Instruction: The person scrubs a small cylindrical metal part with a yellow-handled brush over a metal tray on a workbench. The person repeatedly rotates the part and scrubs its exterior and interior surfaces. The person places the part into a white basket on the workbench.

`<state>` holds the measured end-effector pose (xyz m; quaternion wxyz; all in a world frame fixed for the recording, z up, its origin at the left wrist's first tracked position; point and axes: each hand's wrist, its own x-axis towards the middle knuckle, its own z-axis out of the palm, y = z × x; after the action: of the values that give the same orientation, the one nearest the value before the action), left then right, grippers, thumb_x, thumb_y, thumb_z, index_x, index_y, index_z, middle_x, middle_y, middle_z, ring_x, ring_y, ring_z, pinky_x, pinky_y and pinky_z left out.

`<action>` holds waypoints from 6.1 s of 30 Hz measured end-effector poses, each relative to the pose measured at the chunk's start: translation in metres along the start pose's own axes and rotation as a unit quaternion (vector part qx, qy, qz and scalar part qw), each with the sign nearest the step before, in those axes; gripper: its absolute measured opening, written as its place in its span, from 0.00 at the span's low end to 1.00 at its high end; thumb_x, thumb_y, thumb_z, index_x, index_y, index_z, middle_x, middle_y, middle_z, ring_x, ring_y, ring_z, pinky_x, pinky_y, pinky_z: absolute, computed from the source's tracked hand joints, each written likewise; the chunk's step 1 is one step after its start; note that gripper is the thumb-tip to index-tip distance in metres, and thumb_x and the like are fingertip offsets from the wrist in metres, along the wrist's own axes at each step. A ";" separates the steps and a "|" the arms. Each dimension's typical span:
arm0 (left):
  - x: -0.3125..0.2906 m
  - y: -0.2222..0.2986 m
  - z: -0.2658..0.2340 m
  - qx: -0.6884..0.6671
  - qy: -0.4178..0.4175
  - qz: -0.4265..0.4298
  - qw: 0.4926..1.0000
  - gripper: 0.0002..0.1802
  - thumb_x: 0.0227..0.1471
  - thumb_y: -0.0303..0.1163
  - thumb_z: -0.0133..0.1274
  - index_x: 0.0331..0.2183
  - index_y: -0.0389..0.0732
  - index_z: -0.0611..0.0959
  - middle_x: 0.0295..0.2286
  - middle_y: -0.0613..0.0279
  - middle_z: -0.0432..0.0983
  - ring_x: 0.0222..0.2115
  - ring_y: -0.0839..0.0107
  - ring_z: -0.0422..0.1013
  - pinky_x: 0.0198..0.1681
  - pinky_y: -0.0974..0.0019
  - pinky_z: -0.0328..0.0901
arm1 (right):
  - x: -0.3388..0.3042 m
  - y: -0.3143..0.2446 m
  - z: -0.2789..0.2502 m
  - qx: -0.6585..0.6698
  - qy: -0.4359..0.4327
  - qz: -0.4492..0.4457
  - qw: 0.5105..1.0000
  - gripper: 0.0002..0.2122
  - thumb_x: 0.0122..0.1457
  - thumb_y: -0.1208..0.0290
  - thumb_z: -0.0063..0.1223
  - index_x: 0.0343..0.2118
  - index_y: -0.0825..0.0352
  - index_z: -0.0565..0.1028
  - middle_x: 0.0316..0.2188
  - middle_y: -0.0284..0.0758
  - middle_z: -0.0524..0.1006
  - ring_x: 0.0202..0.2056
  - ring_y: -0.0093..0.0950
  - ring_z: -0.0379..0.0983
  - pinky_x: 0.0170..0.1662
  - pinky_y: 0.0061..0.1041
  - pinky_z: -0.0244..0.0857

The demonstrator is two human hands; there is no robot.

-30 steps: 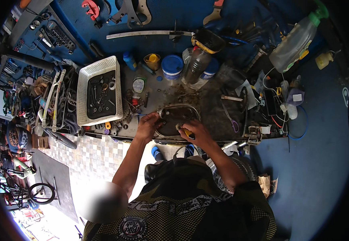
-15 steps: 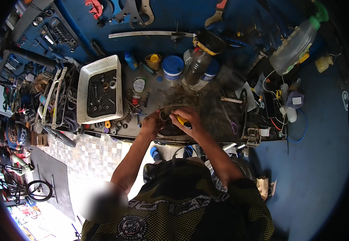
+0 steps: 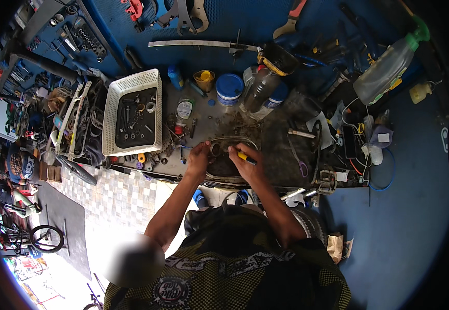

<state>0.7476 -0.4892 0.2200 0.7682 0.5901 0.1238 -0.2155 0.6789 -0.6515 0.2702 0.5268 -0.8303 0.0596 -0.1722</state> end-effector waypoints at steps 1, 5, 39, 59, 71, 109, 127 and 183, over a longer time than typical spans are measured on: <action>0.000 -0.001 0.000 0.013 -0.012 0.008 1.000 0.18 0.69 0.44 0.54 0.28 0.45 0.78 0.22 0.74 0.68 0.24 0.80 0.63 0.30 0.69 0.63 | -0.001 -0.001 0.001 0.022 0.003 0.004 1.000 0.11 0.65 0.67 0.63 0.31 0.69 0.78 0.19 0.32 0.74 0.23 0.16 0.66 0.29 0.23 0.64; 0.001 -0.004 0.000 0.043 -0.008 0.031 0.999 0.18 0.69 0.44 0.54 0.28 0.45 0.78 0.23 0.75 0.67 0.25 0.81 0.63 0.32 0.69 0.64 | -0.004 -0.002 0.008 0.050 0.024 -0.018 0.998 0.12 0.65 0.65 0.63 0.29 0.68 0.76 0.18 0.32 0.74 0.22 0.17 0.66 0.27 0.24 0.64; -0.001 0.009 0.003 0.255 0.068 0.217 0.940 0.22 0.71 0.46 0.46 0.33 0.36 0.77 0.22 0.53 0.71 0.23 0.62 0.68 0.30 0.56 0.64 | 0.016 -0.010 -0.010 0.018 -0.036 0.097 0.995 0.15 0.67 0.61 0.59 0.30 0.69 0.78 0.21 0.32 0.78 0.25 0.18 0.72 0.31 0.23 0.66; 0.008 0.003 0.011 -0.048 0.022 0.126 0.991 0.22 0.73 0.44 0.47 0.30 0.38 0.77 0.24 0.73 0.68 0.27 0.80 0.58 0.28 0.67 0.58 | -0.021 0.049 -0.022 -0.167 -0.045 0.103 0.979 0.18 0.64 0.51 0.61 0.30 0.64 0.79 0.18 0.31 0.78 0.19 0.22 0.72 0.23 0.29 0.64; -0.003 0.012 0.012 0.256 0.079 0.213 0.939 0.24 0.71 0.44 0.49 0.25 0.37 0.73 0.20 0.67 0.63 0.25 0.77 0.57 0.28 0.63 0.56 | -0.009 -0.007 -0.001 0.115 -0.017 0.064 0.991 0.14 0.66 0.65 0.63 0.29 0.70 0.77 0.22 0.29 0.77 0.26 0.14 0.69 0.31 0.21 0.65; 0.005 0.022 -0.019 -0.017 -0.097 -0.019 0.995 0.11 0.63 0.37 0.62 0.40 0.38 0.86 0.37 0.66 0.83 0.39 0.74 0.77 0.44 0.64 0.73 | -0.031 0.035 -0.044 -0.081 -0.125 -0.061 0.987 0.11 0.60 0.62 0.65 0.30 0.65 0.80 0.28 0.39 0.83 0.32 0.40 0.81 0.34 0.34 0.72; -0.001 0.008 -0.019 -0.136 -0.142 -0.142 0.970 0.16 0.71 0.46 0.46 0.44 0.45 0.80 0.35 0.65 0.79 0.29 0.70 0.73 0.33 0.62 0.67 | 0.011 -0.001 -0.009 -0.003 -0.017 -0.110 0.994 0.08 0.61 0.68 0.65 0.31 0.69 0.81 0.28 0.38 0.82 0.30 0.31 0.79 0.35 0.30 0.71; 0.002 -0.018 -0.019 0.655 -0.235 0.377 0.612 0.17 0.57 0.41 0.58 0.48 0.49 0.84 0.58 0.47 0.66 0.58 0.44 0.64 0.63 0.40 0.57 | -0.036 0.044 -0.035 -0.081 -0.009 0.053 0.995 0.12 0.60 0.58 0.67 0.35 0.63 0.84 0.29 0.34 0.84 0.35 0.30 0.82 0.41 0.30 0.72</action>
<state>0.7423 -0.4751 0.1987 0.1939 0.8596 -0.4686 -0.0621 0.6365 -0.6904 0.2360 0.4669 -0.8672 0.1123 -0.1314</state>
